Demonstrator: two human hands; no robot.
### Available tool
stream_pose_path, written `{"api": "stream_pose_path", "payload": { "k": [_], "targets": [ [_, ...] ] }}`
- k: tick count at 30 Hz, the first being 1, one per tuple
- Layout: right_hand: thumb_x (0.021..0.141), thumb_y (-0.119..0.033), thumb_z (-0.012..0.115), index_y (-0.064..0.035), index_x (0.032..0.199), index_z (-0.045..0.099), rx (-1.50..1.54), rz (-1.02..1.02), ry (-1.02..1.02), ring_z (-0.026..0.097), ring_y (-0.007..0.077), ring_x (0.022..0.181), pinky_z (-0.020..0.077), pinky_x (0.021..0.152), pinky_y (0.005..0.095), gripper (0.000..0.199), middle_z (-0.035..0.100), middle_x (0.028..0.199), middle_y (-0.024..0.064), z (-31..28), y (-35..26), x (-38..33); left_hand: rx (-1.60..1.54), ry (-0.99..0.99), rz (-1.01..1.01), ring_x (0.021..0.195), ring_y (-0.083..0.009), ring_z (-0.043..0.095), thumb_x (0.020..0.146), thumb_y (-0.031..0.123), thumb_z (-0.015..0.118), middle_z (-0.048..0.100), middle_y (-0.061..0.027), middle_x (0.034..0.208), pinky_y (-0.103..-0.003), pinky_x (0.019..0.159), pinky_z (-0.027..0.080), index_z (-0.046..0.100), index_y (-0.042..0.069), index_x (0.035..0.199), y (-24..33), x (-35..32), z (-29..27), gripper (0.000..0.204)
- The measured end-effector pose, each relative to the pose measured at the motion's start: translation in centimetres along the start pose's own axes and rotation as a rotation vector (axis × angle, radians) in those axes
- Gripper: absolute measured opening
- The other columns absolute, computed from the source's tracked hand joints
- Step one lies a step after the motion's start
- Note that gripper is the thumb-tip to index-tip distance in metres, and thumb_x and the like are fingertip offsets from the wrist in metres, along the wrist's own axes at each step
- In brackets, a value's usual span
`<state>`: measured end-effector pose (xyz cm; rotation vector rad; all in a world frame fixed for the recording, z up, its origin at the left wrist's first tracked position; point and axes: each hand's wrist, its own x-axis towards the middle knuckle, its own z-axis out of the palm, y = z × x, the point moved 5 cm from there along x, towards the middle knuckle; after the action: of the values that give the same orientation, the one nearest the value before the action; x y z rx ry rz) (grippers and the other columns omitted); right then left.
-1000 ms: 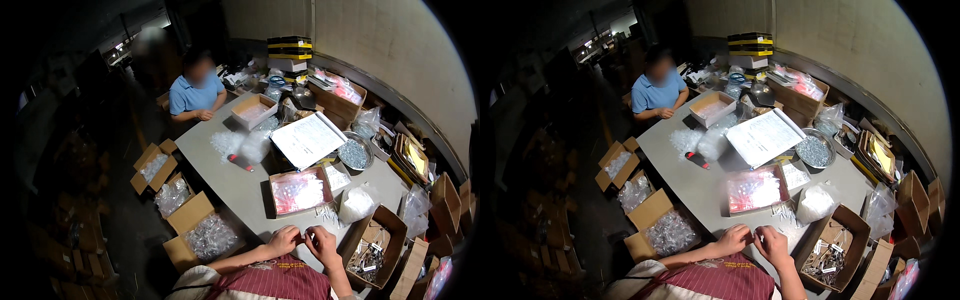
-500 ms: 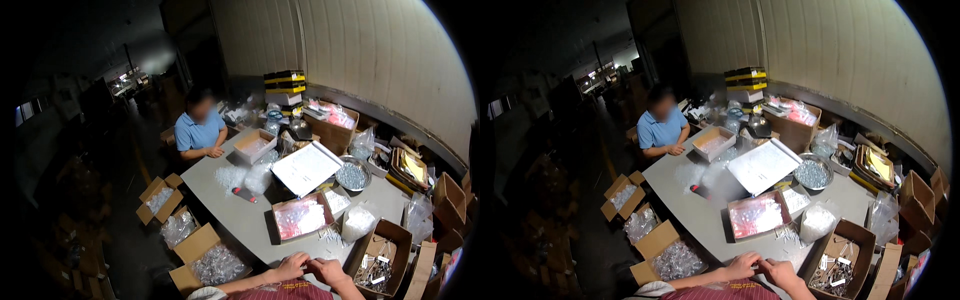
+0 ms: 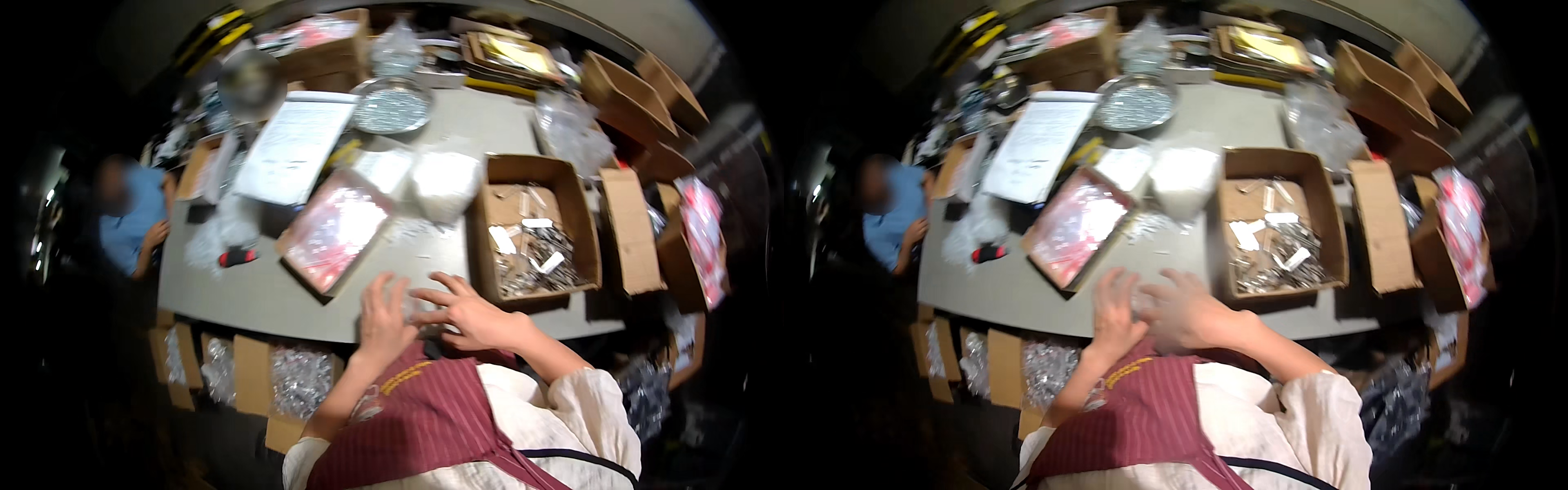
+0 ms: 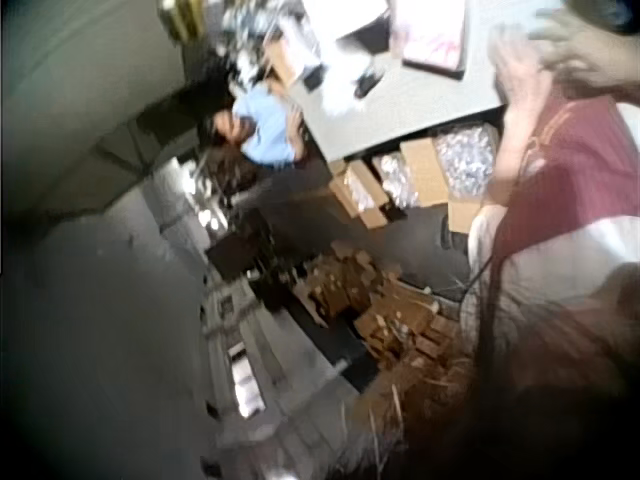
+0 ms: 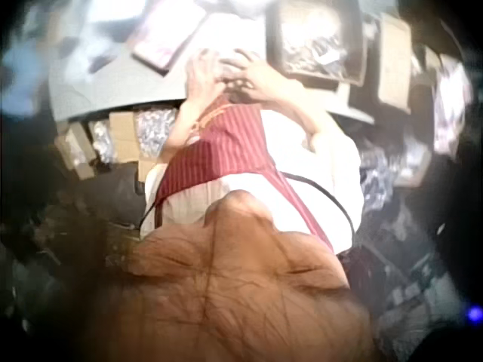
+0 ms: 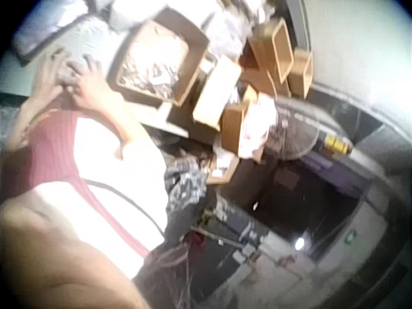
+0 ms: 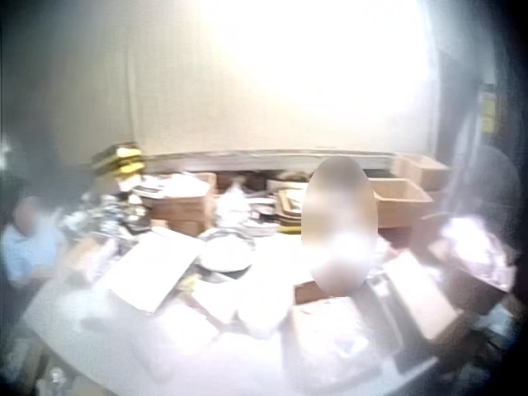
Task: The person picks up small metal fasteners and white plastic sleeves from a cardboard box and the table. They insert the sleeves onto the fasteners and place the assembled units into a clear plastic bag. The person repeats this process continuously throughout the clip.
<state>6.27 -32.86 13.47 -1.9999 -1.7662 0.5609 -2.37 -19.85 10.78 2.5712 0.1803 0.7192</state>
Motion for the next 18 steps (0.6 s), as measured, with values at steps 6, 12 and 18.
{"api": "stream_pose_path", "payload": {
  "k": [6,12,18],
  "targets": [
    [0.077,-0.009,0.067,-0.0121,0.124,0.069,0.144,-0.077,0.218,0.048,0.0374,0.134,0.0298,0.115,0.0643,0.047,0.056,0.138,0.0147,0.1,2.3,-1.6,-0.316,-0.191,-0.034,0.095,-0.0361,0.06,0.071,0.0,0.075,0.062,-0.0128,0.099,-0.044,0.084,0.046,0.059,0.005,0.1,-1.4,0.2,5.5,0.034],
    [0.074,0.002,0.069,-0.0034,0.113,0.064,-0.02,0.386,0.502,0.064,0.0383,0.096,0.0531,0.086,0.0449,0.04,0.064,0.109,0.0154,-6.4,14.5,-4.2,-0.408,-0.196,-0.321,0.092,-0.0358,0.061,0.082,0.006,0.077,0.064,-0.0113,0.091,-0.044,0.083,0.047,0.061,0.006,0.095,-3.0,-0.7,6.8,0.021],
    [0.079,-0.003,0.065,0.0011,0.114,0.056,-0.473,0.431,0.095,0.07,0.036,0.09,0.0578,0.074,0.0429,0.037,0.066,0.101,0.0176,-1.7,25.7,-3.7,-0.42,-0.306,-0.403,0.096,-0.0335,0.063,0.083,0.01,0.077,0.067,-0.0084,0.095,-0.042,0.088,0.048,0.064,0.009,0.094,-3.5,-0.5,8.5,0.016]
  ]
}}
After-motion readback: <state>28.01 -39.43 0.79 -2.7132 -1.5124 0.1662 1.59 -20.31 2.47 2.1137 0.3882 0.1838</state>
